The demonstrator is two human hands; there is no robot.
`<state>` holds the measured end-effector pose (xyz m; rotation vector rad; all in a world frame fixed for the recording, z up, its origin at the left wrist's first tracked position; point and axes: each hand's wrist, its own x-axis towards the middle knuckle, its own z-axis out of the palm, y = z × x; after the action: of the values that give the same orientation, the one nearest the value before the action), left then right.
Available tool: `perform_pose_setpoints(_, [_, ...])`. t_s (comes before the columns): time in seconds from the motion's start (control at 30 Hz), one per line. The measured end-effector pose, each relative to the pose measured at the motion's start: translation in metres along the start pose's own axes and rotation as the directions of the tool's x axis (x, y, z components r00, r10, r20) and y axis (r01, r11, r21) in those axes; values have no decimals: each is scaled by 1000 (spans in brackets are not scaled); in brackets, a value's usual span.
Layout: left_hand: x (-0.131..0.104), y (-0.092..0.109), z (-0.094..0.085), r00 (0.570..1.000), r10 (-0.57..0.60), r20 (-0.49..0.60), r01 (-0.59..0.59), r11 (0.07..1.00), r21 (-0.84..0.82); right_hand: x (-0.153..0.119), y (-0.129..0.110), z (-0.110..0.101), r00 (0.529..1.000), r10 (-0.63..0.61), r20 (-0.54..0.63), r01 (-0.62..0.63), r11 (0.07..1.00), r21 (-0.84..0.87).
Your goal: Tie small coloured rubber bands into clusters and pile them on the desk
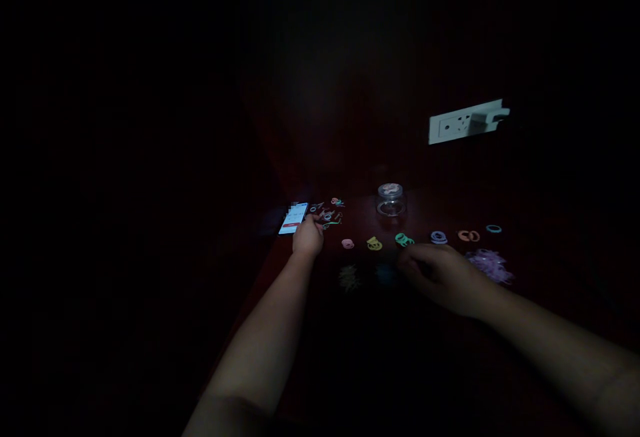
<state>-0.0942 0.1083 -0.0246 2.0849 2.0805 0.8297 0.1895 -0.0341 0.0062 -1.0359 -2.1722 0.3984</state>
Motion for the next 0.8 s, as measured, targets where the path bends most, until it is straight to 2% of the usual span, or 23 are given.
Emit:
perform_pose_setpoints(0.47, [-1,0,-3,999,35,-38,-40,990,-133,0,1,1,1000,6,5,-6,1000,0])
perform_pose_setpoints(0.67, [-6,-3,-12,996,21,-88,-39,978,-204,0,3,2,1000,17,23,-17,1000,6])
perform_pose_setpoints(0.8, [-13,-2,-19,990,44,-137,-87,941,-328,-1,3,2,999,30,33,-31,999,17])
